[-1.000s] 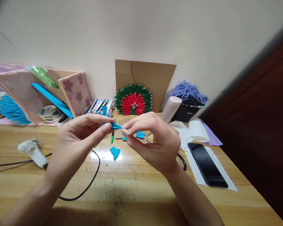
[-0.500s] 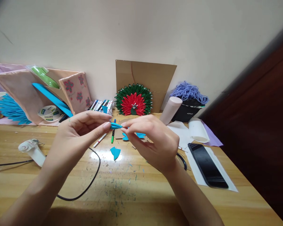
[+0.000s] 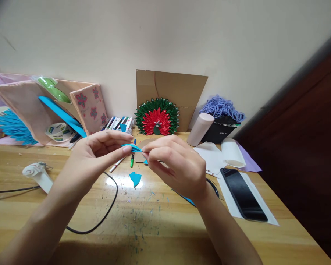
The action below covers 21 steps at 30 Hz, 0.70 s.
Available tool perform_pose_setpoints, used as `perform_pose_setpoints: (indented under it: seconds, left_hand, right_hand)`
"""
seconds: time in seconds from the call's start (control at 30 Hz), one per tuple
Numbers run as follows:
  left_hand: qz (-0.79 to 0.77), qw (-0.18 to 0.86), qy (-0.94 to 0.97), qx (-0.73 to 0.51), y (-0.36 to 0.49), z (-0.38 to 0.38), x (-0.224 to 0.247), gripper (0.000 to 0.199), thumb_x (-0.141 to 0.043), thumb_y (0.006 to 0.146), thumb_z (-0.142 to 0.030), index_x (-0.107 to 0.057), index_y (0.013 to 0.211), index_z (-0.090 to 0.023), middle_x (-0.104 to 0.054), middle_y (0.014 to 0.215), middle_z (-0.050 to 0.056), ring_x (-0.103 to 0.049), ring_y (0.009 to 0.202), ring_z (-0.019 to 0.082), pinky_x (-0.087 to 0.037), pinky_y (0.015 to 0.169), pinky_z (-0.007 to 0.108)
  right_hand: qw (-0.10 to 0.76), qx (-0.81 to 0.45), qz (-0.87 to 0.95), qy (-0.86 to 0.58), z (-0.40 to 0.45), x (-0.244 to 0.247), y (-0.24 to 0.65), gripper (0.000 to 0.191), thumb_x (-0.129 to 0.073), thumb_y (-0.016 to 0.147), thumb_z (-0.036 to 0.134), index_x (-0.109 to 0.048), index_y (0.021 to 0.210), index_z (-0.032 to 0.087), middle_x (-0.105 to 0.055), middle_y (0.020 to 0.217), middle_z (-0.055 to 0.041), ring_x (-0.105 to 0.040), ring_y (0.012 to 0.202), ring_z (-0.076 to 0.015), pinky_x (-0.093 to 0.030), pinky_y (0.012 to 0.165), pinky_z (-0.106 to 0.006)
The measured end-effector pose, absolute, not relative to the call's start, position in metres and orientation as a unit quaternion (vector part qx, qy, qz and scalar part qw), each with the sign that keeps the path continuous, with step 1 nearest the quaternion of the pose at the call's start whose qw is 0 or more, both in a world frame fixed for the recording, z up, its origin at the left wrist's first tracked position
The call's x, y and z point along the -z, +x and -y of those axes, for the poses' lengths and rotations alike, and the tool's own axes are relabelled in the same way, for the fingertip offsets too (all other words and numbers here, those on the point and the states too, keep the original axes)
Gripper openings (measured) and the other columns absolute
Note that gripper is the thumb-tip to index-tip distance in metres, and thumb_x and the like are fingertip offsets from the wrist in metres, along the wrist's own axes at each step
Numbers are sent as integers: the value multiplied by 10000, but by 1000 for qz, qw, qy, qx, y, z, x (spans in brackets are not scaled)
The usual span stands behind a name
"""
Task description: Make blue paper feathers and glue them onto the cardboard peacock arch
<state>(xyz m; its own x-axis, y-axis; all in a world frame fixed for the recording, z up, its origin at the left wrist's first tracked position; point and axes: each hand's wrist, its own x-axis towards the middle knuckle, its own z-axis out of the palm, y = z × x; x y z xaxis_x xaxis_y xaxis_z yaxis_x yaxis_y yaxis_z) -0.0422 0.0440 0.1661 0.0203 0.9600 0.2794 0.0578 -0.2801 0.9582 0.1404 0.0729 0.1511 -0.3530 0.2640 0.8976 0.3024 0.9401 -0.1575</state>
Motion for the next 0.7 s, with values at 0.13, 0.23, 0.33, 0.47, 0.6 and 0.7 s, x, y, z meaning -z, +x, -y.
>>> perform_pose_setpoints:
  seconds: [0.13, 0.23, 0.33, 0.47, 0.6, 0.7]
  left_hand:
    - [-437, 409, 581, -552, -41, -44, -166, 186, -698, 718, -247, -679, 886, -168, -709, 889, 62, -670, 796, 162, -566, 681, 240]
    - [-435, 405, 576, -561, -40, -43, -165, 202, -701, 716, -250, -673, 899, -170, -705, 878, 56, -664, 778, 154, -561, 665, 231]
    - [-439, 401, 569, -569, -40, -44, -165, 221, -698, 718, -257, -665, 919, -170, -699, 853, 49, -655, 762, 148, -551, 634, 219]
    - [-442, 396, 567, -571, -38, -44, -164, 240, -696, 720, -265, -656, 934, -165, -690, 867, 53, -647, 768, 148, -542, 615, 212]
    - [-438, 390, 571, -574, -37, -44, -165, 225, -686, 731, -257, -651, 936, -172, -687, 884, 47, -643, 771, 140, -540, 628, 209]
    - [-438, 385, 574, -575, -37, -43, -165, 220, -679, 740, -253, -646, 941, -169, -686, 895, 50, -645, 780, 141, -543, 639, 211]
  right_hand:
    - [529, 29, 829, -180, -73, -152, 141, 263, -659, 703, 16, -606, 784, 260, -704, 771, 24, -660, 700, -155, -556, 591, -296]
    - [531, 26, 828, -177, -73, -152, 140, 259, -661, 700, 12, -599, 770, 254, -701, 763, 20, -661, 699, -155, -557, 590, -296]
    - [527, 20, 831, -175, -73, -153, 138, 243, -650, 712, 15, -587, 744, 247, -697, 755, 13, -659, 689, -153, -555, 585, -297]
    - [526, 16, 831, -180, -72, -153, 135, 232, -638, 719, 18, -572, 728, 240, -694, 745, 11, -658, 682, -151, -548, 586, -297]
    - [529, 11, 828, -184, -72, -152, 134, 242, -633, 716, 8, -562, 737, 238, -690, 742, 10, -658, 691, -154, -545, 595, -302]
    - [534, 9, 825, -184, -73, -151, 134, 244, -634, 713, 8, -561, 734, 240, -690, 741, 9, -661, 694, -160, -543, 596, -306]
